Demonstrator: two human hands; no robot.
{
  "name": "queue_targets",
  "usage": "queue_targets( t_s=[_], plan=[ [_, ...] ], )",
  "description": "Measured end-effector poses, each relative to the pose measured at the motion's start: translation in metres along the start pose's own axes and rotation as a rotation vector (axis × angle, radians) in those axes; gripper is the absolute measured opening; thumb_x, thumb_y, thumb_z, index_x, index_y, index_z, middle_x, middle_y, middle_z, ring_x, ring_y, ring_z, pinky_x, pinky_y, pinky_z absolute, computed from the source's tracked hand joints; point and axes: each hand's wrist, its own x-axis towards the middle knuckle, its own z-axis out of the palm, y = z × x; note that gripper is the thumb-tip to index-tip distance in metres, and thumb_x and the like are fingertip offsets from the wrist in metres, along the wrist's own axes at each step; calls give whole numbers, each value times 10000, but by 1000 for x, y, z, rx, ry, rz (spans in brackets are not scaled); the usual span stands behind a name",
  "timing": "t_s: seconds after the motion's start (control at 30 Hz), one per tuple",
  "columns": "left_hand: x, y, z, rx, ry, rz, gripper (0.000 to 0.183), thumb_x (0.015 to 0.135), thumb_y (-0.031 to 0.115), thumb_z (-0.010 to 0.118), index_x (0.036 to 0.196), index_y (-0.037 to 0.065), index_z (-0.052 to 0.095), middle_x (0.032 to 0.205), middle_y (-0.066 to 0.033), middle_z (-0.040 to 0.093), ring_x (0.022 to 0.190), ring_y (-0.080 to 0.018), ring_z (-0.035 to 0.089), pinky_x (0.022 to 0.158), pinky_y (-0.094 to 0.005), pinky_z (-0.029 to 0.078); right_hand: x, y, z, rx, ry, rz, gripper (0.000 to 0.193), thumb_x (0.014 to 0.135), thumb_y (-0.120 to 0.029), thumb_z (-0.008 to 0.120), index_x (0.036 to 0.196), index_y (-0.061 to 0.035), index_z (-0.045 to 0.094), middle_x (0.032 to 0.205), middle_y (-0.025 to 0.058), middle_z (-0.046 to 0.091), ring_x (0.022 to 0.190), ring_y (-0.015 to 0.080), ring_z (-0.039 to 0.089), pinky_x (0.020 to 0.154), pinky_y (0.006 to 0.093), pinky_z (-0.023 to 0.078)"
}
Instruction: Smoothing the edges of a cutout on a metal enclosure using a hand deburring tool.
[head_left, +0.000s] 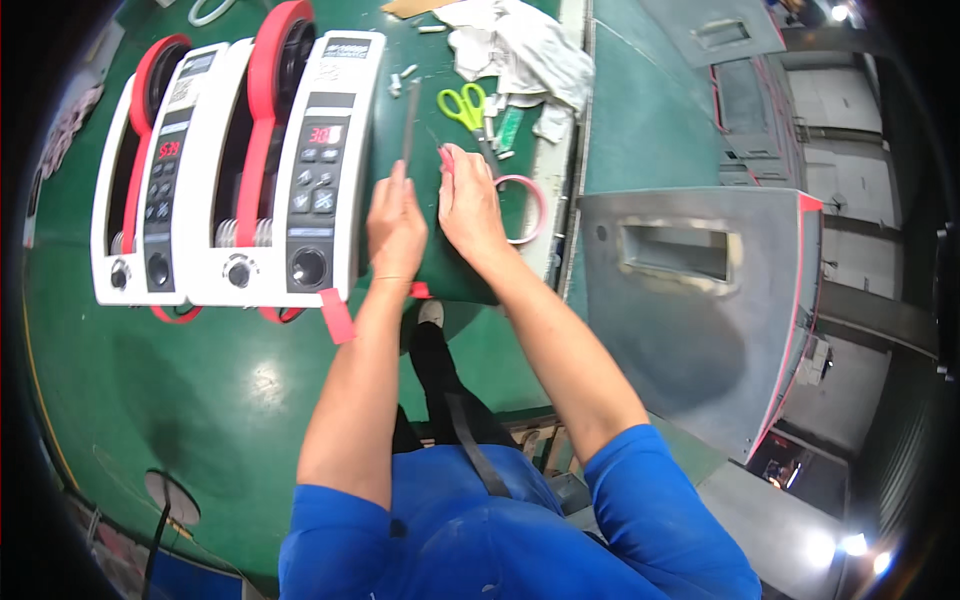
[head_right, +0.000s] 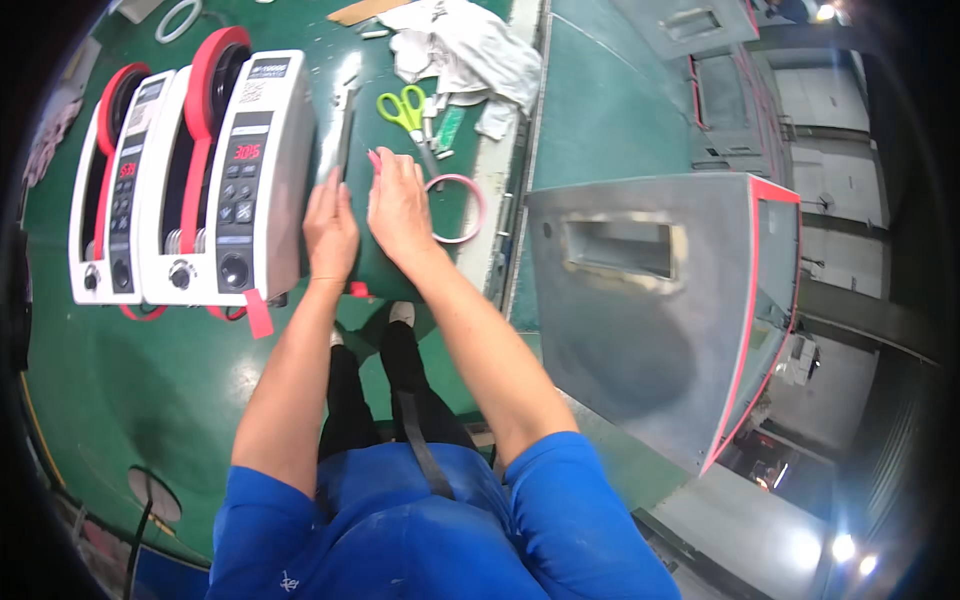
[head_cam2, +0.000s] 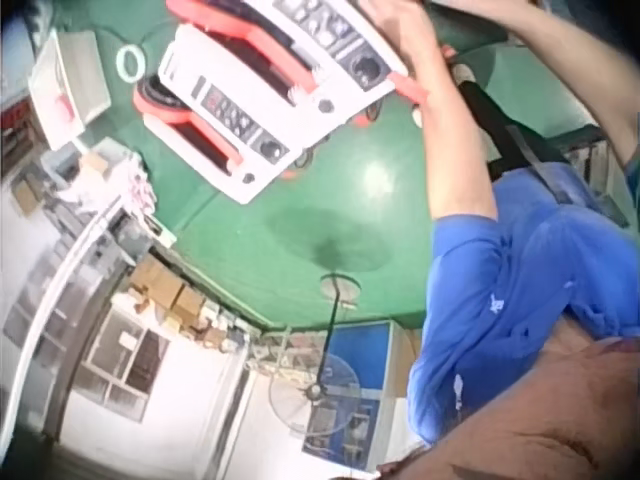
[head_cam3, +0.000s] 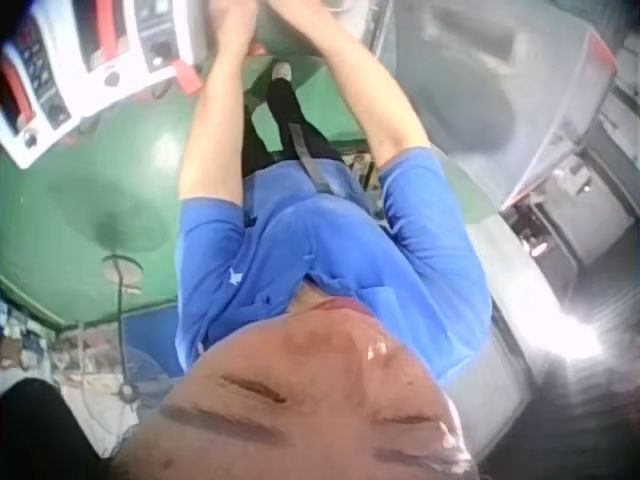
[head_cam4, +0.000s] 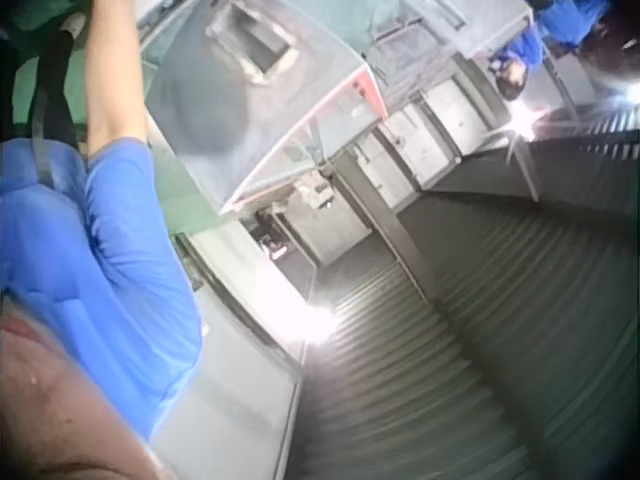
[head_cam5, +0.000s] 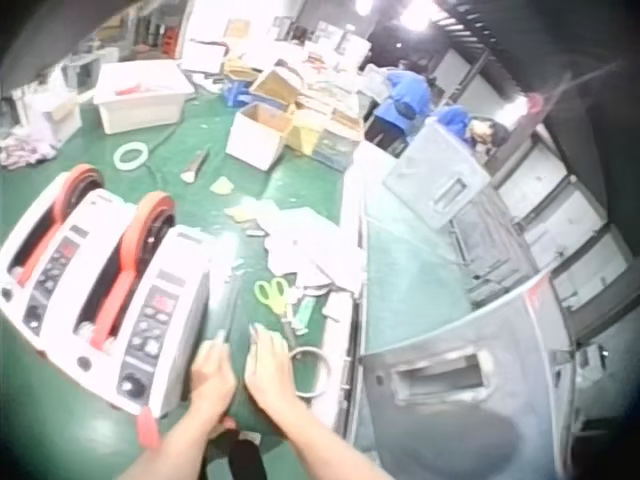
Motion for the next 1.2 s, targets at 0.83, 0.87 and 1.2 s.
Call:
queue_targets(
  t_s=[0.83,0.87,1.2],
  plan=[
    [-3,2,-1,37,-85,42,257,834,112,446,1068,15,486,859,-133,514,757,-311,519,645,-377,422,-21,5,-189,2034,733,383,261,915,-220,280,728,-48,340,621,24,342,434,100,282,373,216,235],
    [-4,2,-1,32,-88,43,256,834,112,446,1067,15,487,860,-132,514,758,-310,520,644,-376,423,-20,5,-192,2062,695,350,265,914,-214,279,715,-48,334,611,22,337,428,99,277,367,216,228],
    [-2,2,-2,55,-77,56,258,839,99,446,1072,1,497,830,-144,517,710,-289,512,641,-341,410,-22,7,-199,2199,680,513,287,914,-215,283,696,-36,336,586,24,308,430,95,265,377,218,226]
  ],
)
